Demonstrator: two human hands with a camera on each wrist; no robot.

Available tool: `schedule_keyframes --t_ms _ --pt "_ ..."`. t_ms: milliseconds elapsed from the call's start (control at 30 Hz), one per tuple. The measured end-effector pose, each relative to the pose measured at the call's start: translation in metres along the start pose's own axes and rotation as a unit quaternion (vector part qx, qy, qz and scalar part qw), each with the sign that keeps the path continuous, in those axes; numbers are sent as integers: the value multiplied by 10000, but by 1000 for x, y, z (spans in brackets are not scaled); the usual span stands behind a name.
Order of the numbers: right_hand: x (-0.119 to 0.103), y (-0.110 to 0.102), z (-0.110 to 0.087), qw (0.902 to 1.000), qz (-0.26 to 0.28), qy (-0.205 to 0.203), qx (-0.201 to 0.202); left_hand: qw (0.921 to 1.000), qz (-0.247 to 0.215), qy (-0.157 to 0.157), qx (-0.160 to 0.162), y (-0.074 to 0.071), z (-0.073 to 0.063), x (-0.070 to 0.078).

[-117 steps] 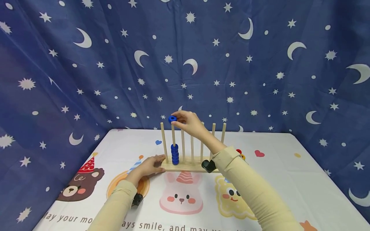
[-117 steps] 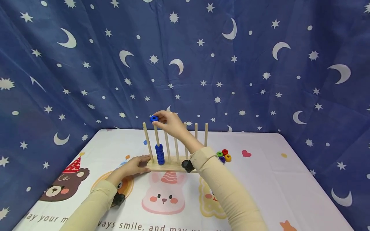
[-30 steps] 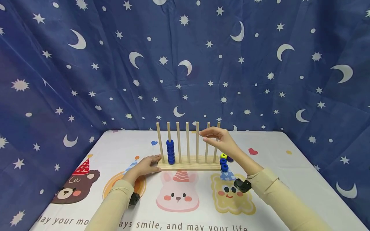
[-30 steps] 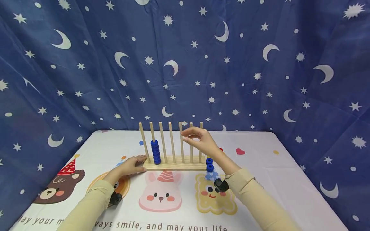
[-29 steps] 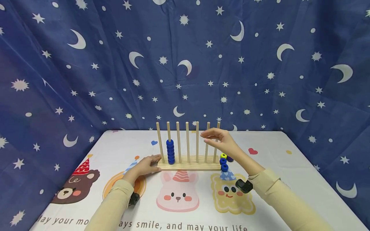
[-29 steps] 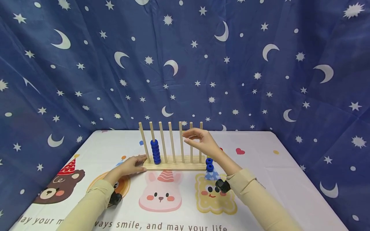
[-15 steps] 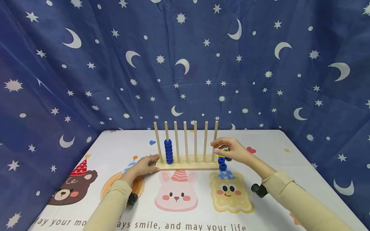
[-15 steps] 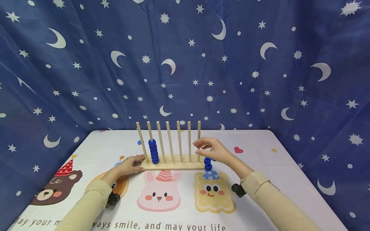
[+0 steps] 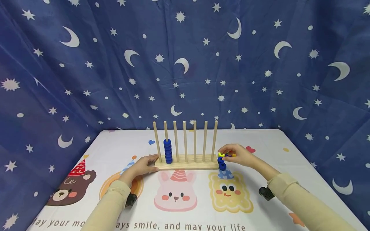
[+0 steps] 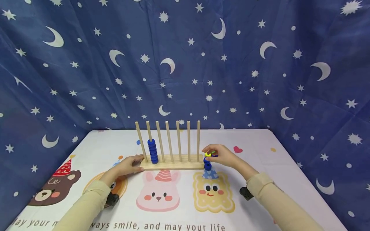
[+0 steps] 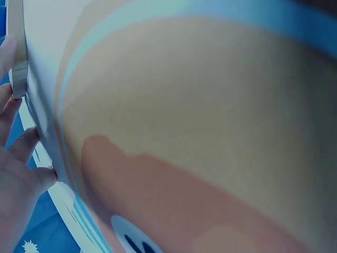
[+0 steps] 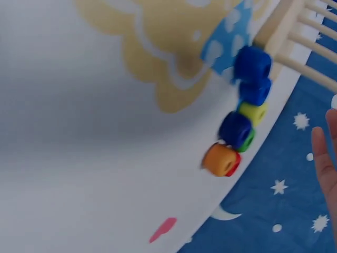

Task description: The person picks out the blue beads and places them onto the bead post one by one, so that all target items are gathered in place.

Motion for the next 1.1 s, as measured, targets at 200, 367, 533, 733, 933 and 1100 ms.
schedule_keyframes --t_ms 200,367,533,733,933,1100 --pt "16 6 -8 9991 -123 340 -199 9996 -129 -231 -25 3 -2 -2" --pt "27 7 -13 9974 -139 575 -420 9999 -80 -136 -23 3 1 -2" --pt "32 5 -12 9948 -154 755 -673 9999 -75 -89 22 1 3 -2" --pt "36 9 -12 9937 -182 763 -800 9997 -228 -67 17 -1 1 -1" --pt "39 18 -13 9931 -242 812 -811 9997 -241 -20 -1 1 0 -1" --pt "40 23 -10 9932 -332 894 -662 9995 -293 -106 7 1 2 -3"
Point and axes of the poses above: each hand's wrist, its own z-axis towards the middle knuckle, its own y-axis out of the palm, x = y × z, the point moved 3 cm from there along z, towards the middle knuckle, and after that the axes turned 4 degrees about -y, right-handed, at the moved point
